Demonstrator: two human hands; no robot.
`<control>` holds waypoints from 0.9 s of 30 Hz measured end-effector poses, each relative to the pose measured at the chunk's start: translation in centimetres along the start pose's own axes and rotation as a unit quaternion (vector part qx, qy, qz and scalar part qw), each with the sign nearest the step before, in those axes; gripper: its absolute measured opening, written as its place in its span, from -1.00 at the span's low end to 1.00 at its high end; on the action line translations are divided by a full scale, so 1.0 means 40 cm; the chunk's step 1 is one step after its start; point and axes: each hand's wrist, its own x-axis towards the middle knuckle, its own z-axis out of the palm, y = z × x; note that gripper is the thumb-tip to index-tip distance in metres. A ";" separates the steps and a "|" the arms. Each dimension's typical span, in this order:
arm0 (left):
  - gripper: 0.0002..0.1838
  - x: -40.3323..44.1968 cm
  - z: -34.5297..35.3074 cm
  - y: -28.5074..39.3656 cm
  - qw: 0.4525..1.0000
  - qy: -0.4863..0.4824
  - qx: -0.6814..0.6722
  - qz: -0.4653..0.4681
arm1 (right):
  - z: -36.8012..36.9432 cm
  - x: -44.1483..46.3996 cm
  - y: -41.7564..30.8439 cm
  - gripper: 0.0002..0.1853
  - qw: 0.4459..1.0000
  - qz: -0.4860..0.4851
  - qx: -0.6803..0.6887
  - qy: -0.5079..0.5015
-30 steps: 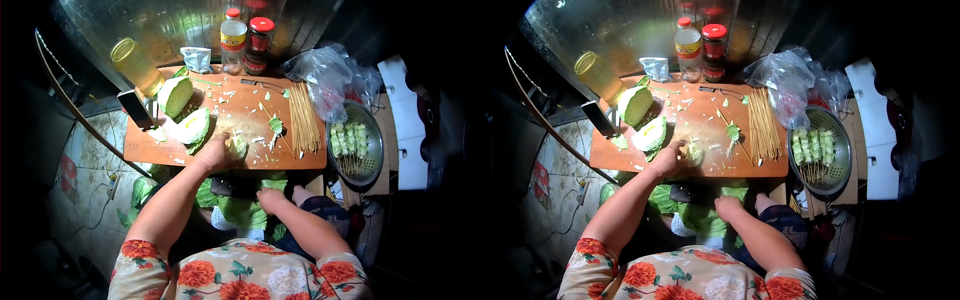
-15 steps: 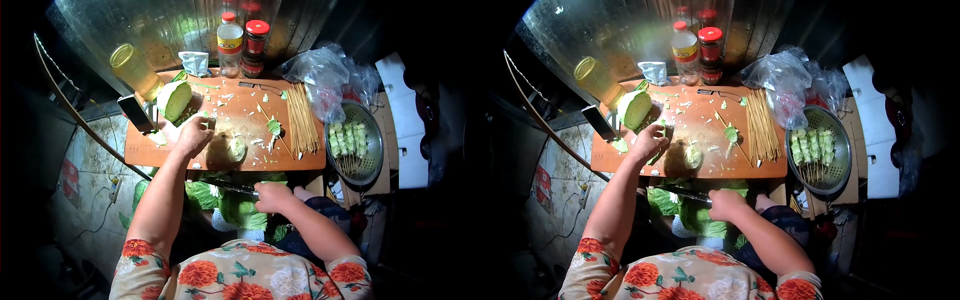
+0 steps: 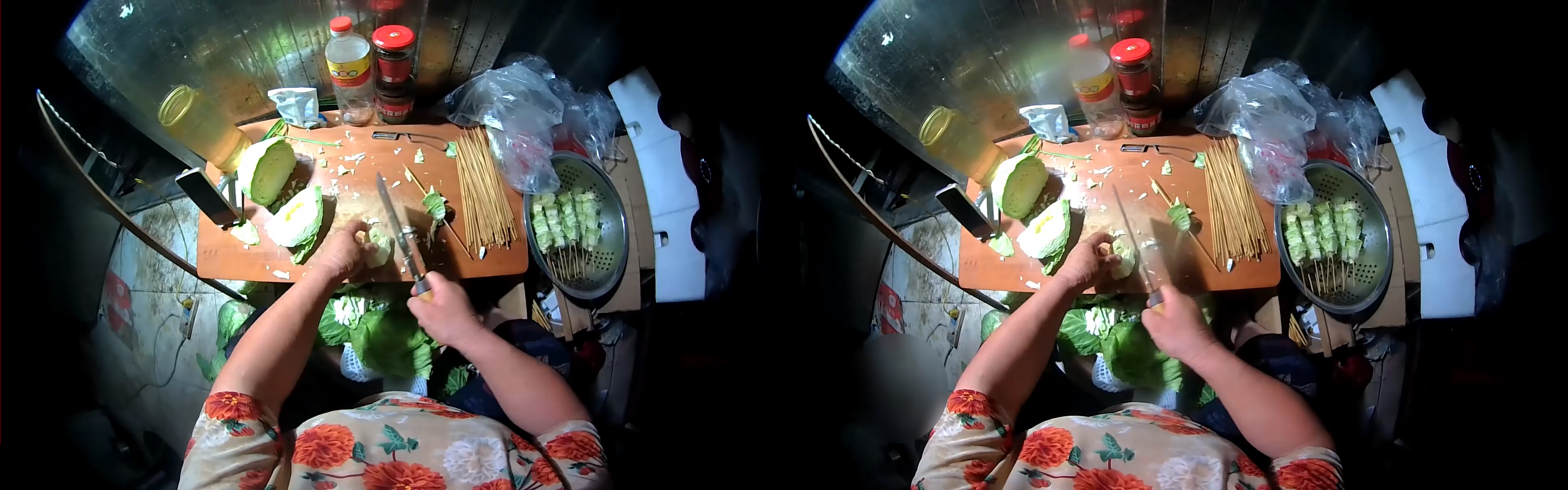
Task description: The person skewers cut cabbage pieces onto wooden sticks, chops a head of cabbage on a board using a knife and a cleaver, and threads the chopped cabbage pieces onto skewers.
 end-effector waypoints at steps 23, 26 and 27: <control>-0.60 0.023 0.045 0.039 0.991 0.089 0.029 -0.097 | 0.029 0.017 -0.004 -0.69 0.989 0.034 -0.115 -0.087; -0.60 0.033 0.050 0.021 0.993 0.080 -0.010 -0.082 | 0.043 0.051 0.029 -0.71 0.991 0.029 -0.103 -0.083; -0.61 0.023 0.044 0.042 0.993 0.082 0.009 -0.087 | 0.047 0.060 0.033 -0.75 0.993 0.010 -0.097 -0.068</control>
